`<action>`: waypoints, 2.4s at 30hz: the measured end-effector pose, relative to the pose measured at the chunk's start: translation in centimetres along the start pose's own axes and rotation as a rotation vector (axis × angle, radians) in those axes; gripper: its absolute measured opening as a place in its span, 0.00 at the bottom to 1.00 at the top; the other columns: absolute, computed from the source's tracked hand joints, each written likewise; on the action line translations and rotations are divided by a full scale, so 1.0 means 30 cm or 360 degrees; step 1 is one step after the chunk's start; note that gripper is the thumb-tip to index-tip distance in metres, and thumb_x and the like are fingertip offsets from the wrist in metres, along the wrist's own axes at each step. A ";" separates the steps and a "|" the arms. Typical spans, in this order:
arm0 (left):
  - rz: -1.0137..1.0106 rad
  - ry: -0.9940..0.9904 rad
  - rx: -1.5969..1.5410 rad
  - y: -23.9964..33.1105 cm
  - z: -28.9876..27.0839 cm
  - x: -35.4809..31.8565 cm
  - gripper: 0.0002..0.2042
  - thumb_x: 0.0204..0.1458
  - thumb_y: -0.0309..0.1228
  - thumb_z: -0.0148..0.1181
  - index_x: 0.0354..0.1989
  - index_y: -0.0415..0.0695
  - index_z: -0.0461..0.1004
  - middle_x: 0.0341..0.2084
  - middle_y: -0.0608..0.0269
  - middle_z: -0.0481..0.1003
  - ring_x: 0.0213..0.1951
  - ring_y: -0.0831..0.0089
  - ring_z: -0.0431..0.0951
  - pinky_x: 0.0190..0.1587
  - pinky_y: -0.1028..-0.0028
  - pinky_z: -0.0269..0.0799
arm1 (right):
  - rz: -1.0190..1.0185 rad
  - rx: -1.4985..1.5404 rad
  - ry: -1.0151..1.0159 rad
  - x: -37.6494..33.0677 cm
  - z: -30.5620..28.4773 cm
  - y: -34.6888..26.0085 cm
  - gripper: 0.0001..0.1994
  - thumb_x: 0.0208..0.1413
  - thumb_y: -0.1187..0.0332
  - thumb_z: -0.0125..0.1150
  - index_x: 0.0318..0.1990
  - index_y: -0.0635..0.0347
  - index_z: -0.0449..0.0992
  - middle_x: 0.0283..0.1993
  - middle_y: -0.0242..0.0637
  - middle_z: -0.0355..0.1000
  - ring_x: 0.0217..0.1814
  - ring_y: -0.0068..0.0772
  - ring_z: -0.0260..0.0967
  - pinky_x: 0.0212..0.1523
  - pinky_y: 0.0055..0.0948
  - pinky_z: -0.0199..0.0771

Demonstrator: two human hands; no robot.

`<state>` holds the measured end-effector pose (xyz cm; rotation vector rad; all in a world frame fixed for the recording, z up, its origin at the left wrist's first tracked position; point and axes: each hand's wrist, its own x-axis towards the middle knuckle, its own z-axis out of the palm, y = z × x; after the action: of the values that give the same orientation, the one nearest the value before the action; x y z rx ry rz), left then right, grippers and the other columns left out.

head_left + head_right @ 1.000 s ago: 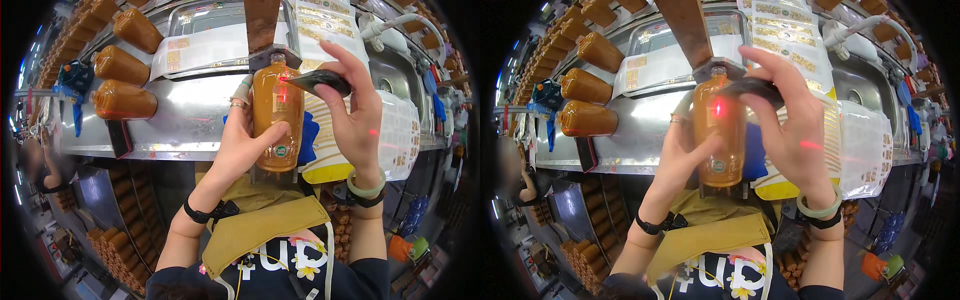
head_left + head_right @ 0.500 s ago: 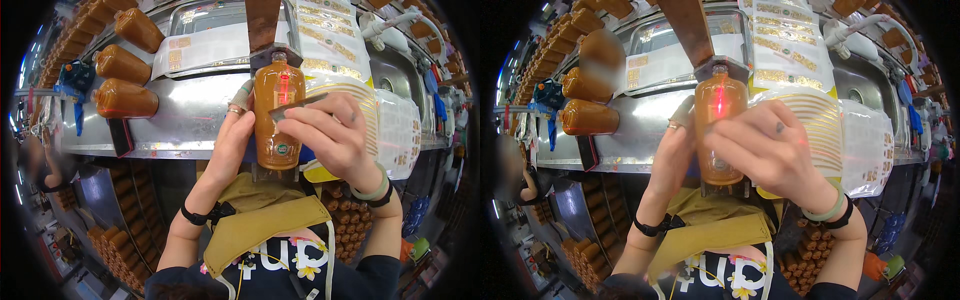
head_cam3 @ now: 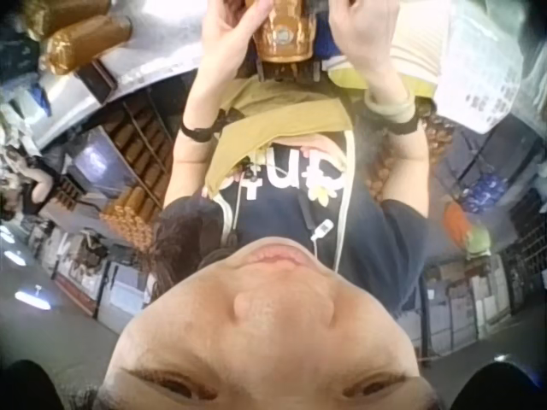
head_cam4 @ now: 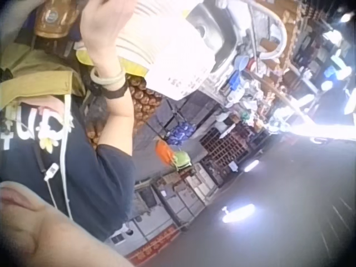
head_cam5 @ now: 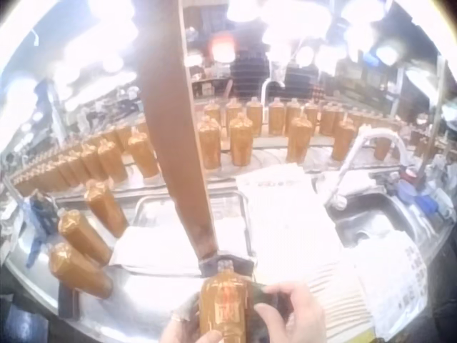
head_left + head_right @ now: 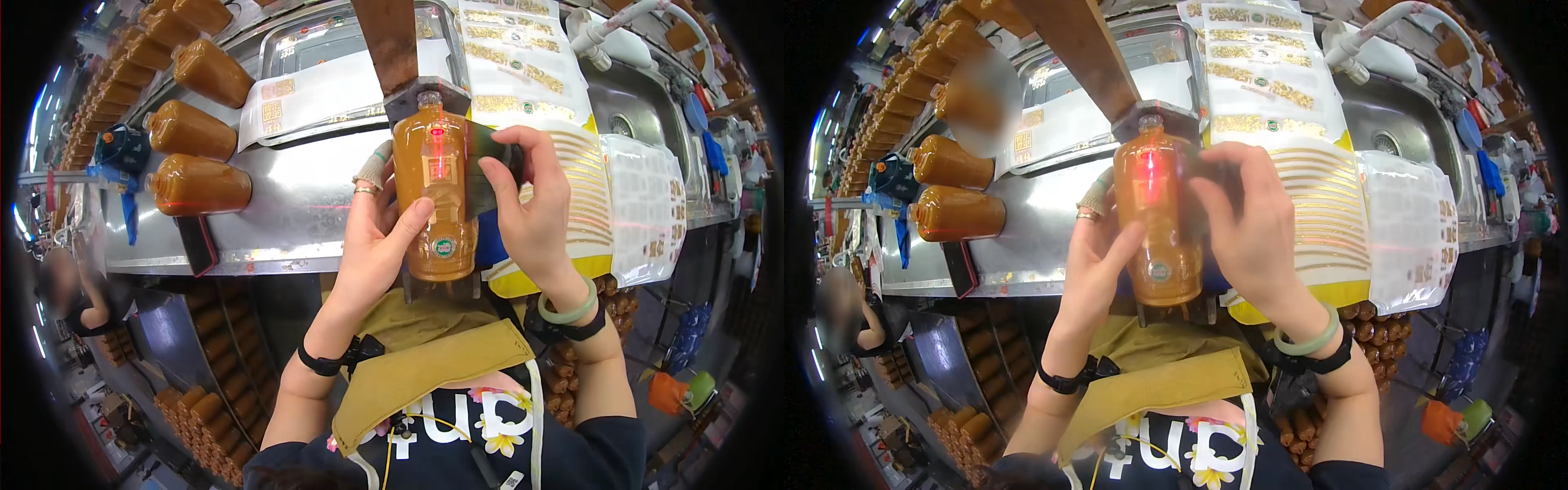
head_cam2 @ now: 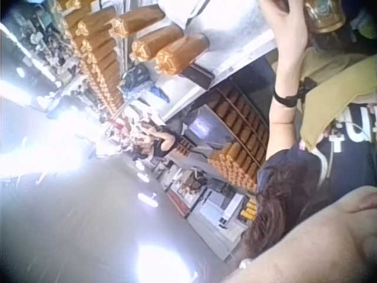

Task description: The recorder is manually applying adhesive labels to plastic bottles filled with a brown liquid in an industrial processing facility.

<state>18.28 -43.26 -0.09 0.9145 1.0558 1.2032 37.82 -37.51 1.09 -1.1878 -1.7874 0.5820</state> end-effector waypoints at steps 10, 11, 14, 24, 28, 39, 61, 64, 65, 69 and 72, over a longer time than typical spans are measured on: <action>0.0075 0.0025 0.0135 -0.006 -0.001 -0.009 0.37 0.66 0.26 0.60 0.77 0.37 0.44 0.72 0.46 0.58 0.70 0.60 0.64 0.69 0.61 0.66 | 0.0254 0.0192 -0.0018 -0.014 -0.004 -0.046 0.14 0.59 0.79 0.65 0.52 0.64 0.76 0.44 0.40 0.75 0.43 0.31 0.74 0.47 0.28 0.73; 0.0112 0.0106 0.0235 -0.005 0.002 -0.015 0.38 0.64 0.27 0.63 0.77 0.35 0.46 0.72 0.44 0.58 0.71 0.61 0.63 0.70 0.61 0.66 | 0.0356 0.0016 0.0053 -0.009 -0.007 -0.029 0.14 0.60 0.79 0.64 0.53 0.64 0.76 0.44 0.39 0.75 0.41 0.30 0.72 0.46 0.26 0.72; 0.0472 0.0152 0.0665 0.010 -0.002 -0.011 0.39 0.60 0.29 0.68 0.75 0.32 0.51 0.72 0.40 0.57 0.71 0.55 0.64 0.68 0.60 0.68 | 0.0386 -0.0069 0.0270 -0.011 -0.034 0.028 0.14 0.60 0.78 0.64 0.53 0.64 0.76 0.43 0.37 0.75 0.40 0.28 0.71 0.44 0.25 0.72; 0.0784 -0.0157 0.2098 0.100 -0.016 0.049 0.33 0.39 0.51 0.78 0.58 0.59 0.82 0.65 0.37 0.62 0.61 0.42 0.71 0.54 0.53 0.78 | 0.0406 0.0357 0.0228 -0.040 0.024 0.035 0.12 0.62 0.79 0.63 0.53 0.64 0.77 0.43 0.27 0.73 0.38 0.16 0.64 0.41 0.17 0.66; 0.0841 -0.0156 0.1744 0.089 -0.060 0.081 0.35 0.39 0.51 0.78 0.59 0.55 0.81 0.64 0.43 0.65 0.60 0.48 0.74 0.52 0.59 0.81 | 0.0511 0.0514 0.0262 -0.027 0.015 0.025 0.13 0.64 0.78 0.62 0.55 0.64 0.76 0.44 0.27 0.73 0.40 0.14 0.65 0.42 0.17 0.66; 0.1054 -0.0122 0.1767 0.078 -0.084 0.178 0.34 0.37 0.50 0.79 0.55 0.49 0.82 0.54 0.50 0.73 0.46 0.53 0.80 0.43 0.63 0.81 | 0.0612 0.0584 0.0169 -0.030 0.002 0.023 0.15 0.67 0.74 0.61 0.59 0.65 0.74 0.48 0.29 0.74 0.46 0.15 0.67 0.47 0.17 0.68; 0.1035 -0.0121 0.1395 0.012 -0.137 0.122 0.37 0.51 0.51 0.72 0.63 0.35 0.74 0.63 0.42 0.70 0.54 0.48 0.79 0.54 0.60 0.79 | 0.0114 0.0186 0.0054 0.109 -0.028 -0.043 0.17 0.63 0.81 0.60 0.58 0.64 0.77 0.48 0.35 0.78 0.47 0.26 0.73 0.53 0.24 0.71; 0.0863 -0.0116 0.1017 -0.021 -0.152 0.071 0.39 0.62 0.60 0.55 0.63 0.30 0.72 0.66 0.41 0.68 0.60 0.46 0.77 0.60 0.60 0.75 | -0.0773 -0.0596 -0.0259 0.110 -0.036 -0.085 0.16 0.46 0.83 0.67 0.42 0.53 0.87 0.43 0.31 0.83 0.40 0.35 0.73 0.42 0.33 0.71; 0.0768 -0.0045 0.0834 -0.029 -0.153 0.056 0.42 0.64 0.64 0.46 0.64 0.30 0.70 0.67 0.41 0.67 0.62 0.48 0.75 0.61 0.59 0.74 | -0.0969 -0.0665 -0.0503 0.089 -0.030 -0.111 0.19 0.44 0.79 0.68 0.44 0.47 0.87 0.46 0.30 0.84 0.41 0.30 0.72 0.40 0.33 0.70; 0.0620 0.0111 0.0664 -0.028 -0.158 0.022 0.51 0.62 0.72 0.30 0.70 0.31 0.63 0.67 0.42 0.67 0.65 0.52 0.73 0.63 0.58 0.72 | -0.1394 -0.0477 -0.0866 0.085 0.019 -0.194 0.21 0.43 0.62 0.67 0.49 0.46 0.84 0.35 0.26 0.72 0.34 0.29 0.65 0.37 0.30 0.66; 0.0534 0.0186 0.0615 -0.011 -0.148 0.004 0.53 0.61 0.75 0.28 0.70 0.30 0.61 0.66 0.43 0.67 0.64 0.53 0.72 0.63 0.59 0.71 | -0.1099 -0.0677 -0.0811 0.242 0.037 -0.166 0.12 0.50 0.69 0.63 0.43 0.53 0.79 0.33 0.31 0.70 0.39 0.40 0.70 0.42 0.38 0.69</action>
<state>14.10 -43.18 -1.63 1.3754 1.2911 1.3639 33.38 -33.03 7.33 -0.6126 -2.6754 0.0864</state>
